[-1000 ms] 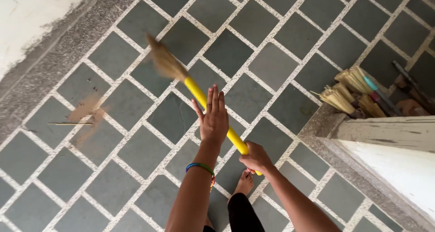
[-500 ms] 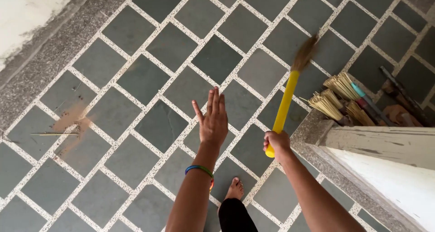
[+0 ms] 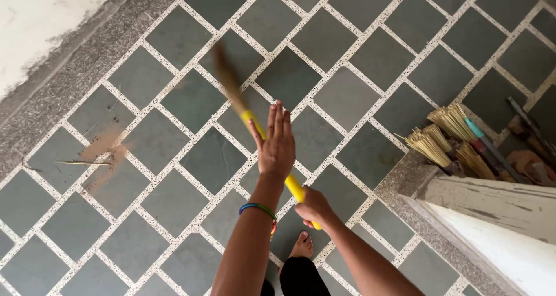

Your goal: The person sweeps a tiled floor using a broom with a yellow handle, moving dust and debris into a pile.

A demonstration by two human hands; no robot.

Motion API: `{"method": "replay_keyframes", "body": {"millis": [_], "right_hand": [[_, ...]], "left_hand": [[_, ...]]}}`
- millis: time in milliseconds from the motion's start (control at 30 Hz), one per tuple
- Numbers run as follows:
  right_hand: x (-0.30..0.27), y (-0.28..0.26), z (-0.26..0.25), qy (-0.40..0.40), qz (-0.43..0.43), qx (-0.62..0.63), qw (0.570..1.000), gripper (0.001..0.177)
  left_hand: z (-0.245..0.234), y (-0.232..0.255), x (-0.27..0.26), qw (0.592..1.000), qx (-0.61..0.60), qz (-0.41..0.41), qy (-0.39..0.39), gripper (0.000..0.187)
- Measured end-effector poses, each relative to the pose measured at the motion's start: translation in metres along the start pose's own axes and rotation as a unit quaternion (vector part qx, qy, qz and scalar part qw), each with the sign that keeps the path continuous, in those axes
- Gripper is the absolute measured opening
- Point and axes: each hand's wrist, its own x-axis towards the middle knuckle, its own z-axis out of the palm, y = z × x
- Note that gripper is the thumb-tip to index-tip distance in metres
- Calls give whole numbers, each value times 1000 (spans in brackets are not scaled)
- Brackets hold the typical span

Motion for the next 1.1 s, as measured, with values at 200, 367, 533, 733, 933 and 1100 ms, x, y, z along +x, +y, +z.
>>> {"method": "replay_keyframes", "body": {"millis": [200, 367, 533, 733, 933, 1100], "right_hand": [[8, -29, -17, -33, -78, -9, 996, 32], [14, -23, -46, 61, -58, 118, 989, 28], [56, -19, -72, 97, -41, 269, 957, 13], [96, -40, -75, 86, -22, 210, 974, 6], [66, -93, -10, 56, 22, 59, 996, 26], [44, -138, -1, 18, -28, -33, 999, 26]], "left_hand": [[-1, -21, 6, 1000, 7, -20, 11, 57], [-8, -29, 14, 1000, 15, -20, 14, 57], [-19, -42, 25, 1000, -18, -14, 3, 56], [-20, -88, 39, 999, 20, -14, 23, 56], [-25, -136, 45, 999, -3, -49, -5, 58], [-27, -154, 59, 997, 48, -53, -12, 58]]}}
